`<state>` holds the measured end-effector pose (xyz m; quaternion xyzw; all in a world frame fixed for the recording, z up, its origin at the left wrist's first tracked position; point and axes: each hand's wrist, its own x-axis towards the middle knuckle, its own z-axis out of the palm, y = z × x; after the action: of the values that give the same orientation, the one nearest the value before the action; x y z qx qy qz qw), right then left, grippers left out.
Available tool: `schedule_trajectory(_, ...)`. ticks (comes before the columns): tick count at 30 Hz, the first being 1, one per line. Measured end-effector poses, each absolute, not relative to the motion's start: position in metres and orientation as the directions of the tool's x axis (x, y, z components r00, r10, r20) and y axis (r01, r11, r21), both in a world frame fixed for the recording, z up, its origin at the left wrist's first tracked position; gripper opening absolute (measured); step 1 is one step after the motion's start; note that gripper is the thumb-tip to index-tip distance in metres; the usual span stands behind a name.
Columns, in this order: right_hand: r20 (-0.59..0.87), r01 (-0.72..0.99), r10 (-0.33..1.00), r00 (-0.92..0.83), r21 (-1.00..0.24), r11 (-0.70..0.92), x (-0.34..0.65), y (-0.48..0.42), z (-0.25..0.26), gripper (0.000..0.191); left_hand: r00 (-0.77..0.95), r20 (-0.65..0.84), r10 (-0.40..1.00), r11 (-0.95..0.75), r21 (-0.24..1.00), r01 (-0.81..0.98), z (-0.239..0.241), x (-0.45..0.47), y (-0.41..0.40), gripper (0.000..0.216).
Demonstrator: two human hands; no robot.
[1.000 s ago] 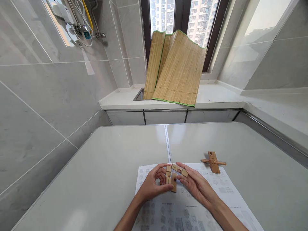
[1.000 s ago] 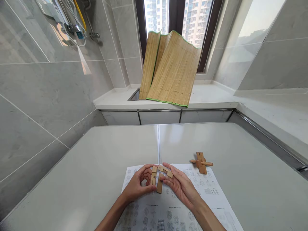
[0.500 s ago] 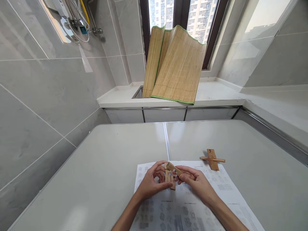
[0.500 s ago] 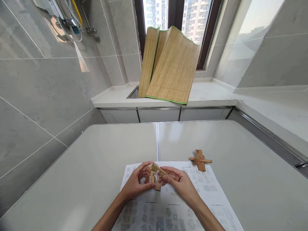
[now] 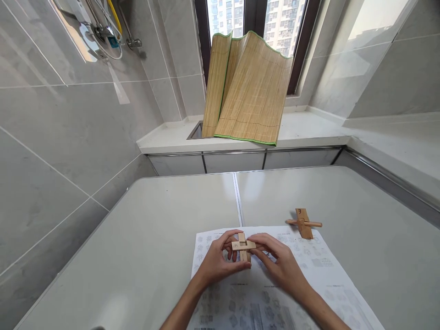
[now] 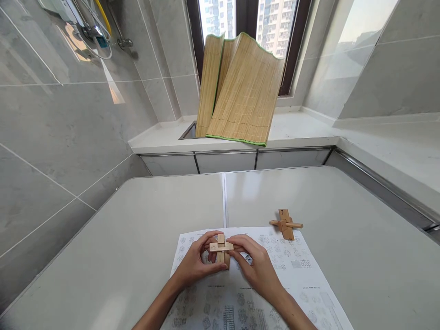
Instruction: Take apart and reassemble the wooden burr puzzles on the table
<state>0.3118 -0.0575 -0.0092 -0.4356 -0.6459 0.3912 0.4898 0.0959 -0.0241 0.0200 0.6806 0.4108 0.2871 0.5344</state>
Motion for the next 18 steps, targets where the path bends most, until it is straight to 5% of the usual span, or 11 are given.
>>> schedule_trajectory(11, 0.439, 0.346, 0.891, -0.116, -0.823, 0.451, 0.3086, -0.0601, -0.0118, 0.02, 0.499, -0.05, 0.865, -0.122, 0.944, 0.306, 0.0229, 0.0968, -0.0245, 0.065)
schedule_trajectory(18, 0.406, 0.334, 0.908, -0.102, -0.846, 0.416, 0.3092, -0.0585, -0.013, 0.018, 0.52, -0.048, 0.853, -0.111, 0.957, 0.269, 0.0202, 0.096, -0.0241, 0.07)
